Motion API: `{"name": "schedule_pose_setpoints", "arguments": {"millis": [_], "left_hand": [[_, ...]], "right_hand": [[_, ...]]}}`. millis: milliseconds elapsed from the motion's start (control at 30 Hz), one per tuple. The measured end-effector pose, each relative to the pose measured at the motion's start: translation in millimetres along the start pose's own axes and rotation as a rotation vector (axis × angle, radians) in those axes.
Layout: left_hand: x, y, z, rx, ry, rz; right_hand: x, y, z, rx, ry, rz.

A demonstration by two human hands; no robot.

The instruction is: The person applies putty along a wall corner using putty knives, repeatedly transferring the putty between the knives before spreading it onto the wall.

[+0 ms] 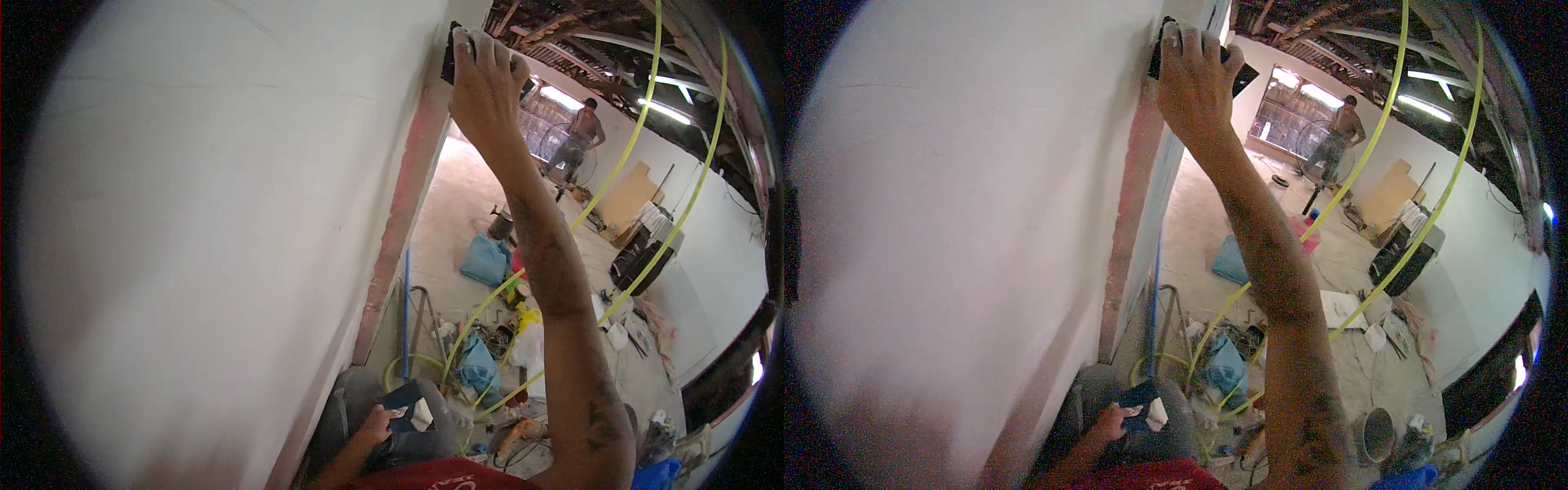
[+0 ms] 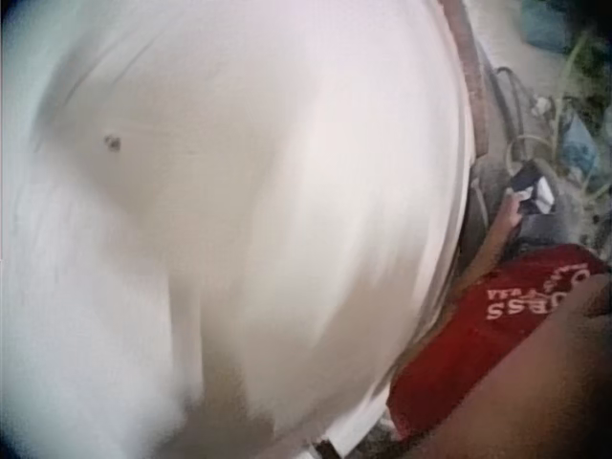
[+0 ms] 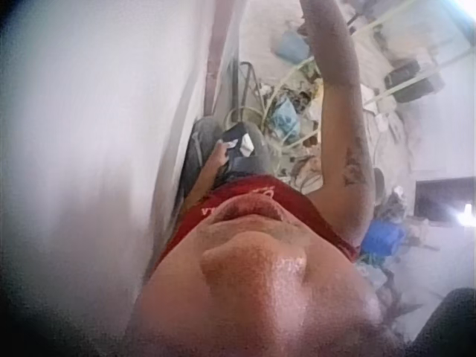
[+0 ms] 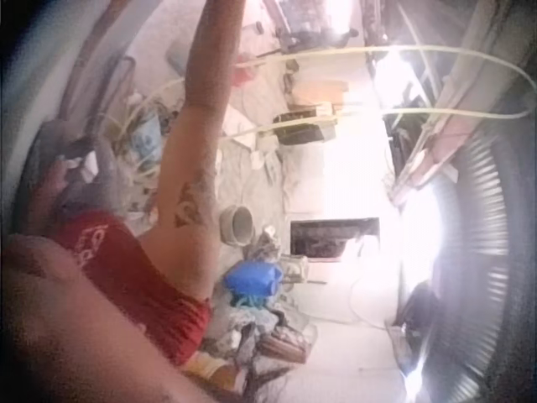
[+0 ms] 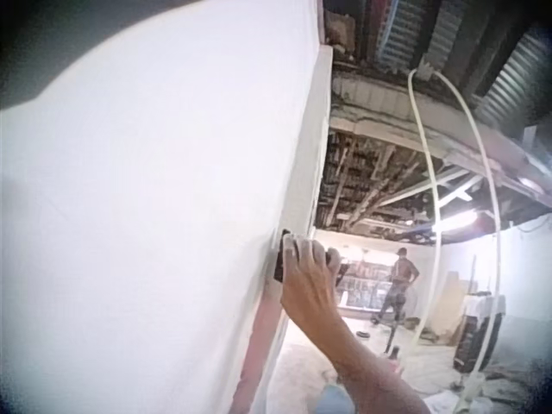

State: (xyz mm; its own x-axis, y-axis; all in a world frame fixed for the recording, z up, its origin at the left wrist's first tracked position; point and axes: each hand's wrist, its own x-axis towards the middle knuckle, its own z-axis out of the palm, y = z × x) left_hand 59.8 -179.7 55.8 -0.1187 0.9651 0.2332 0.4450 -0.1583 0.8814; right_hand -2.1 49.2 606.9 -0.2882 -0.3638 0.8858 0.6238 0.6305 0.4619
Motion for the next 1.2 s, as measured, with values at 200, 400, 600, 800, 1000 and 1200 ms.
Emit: {"name": "schedule_pose_setpoints", "arguments": {"millis": [200,400,600,800,1000,1200], "left_hand": [[-3,-22,13,0.130,0.043,0.044],[-2,-8,10,-0.233,0.025,-0.124],[1,-5,8,-0.458,-0.021,-0.178],[1,-24,12,-0.036,-0.028,0.011],[0,-13,5,0.096,0.021,0.062],[4,27,-13,0.040,0.016,-0.023]], "right_hand": [[-1,9,10,-0.021,-0.033,0.010],[-2,10,18,-0.019,-0.001,-0.034],[-4,1,25,-0.125,-0.017,-0.110],[-8,-6,33,-0.156,0.022,-0.139],[-16,-17,35,-0.255,0.011,-0.112],[-17,-18,33,-0.217,-0.010,-0.131]]}}
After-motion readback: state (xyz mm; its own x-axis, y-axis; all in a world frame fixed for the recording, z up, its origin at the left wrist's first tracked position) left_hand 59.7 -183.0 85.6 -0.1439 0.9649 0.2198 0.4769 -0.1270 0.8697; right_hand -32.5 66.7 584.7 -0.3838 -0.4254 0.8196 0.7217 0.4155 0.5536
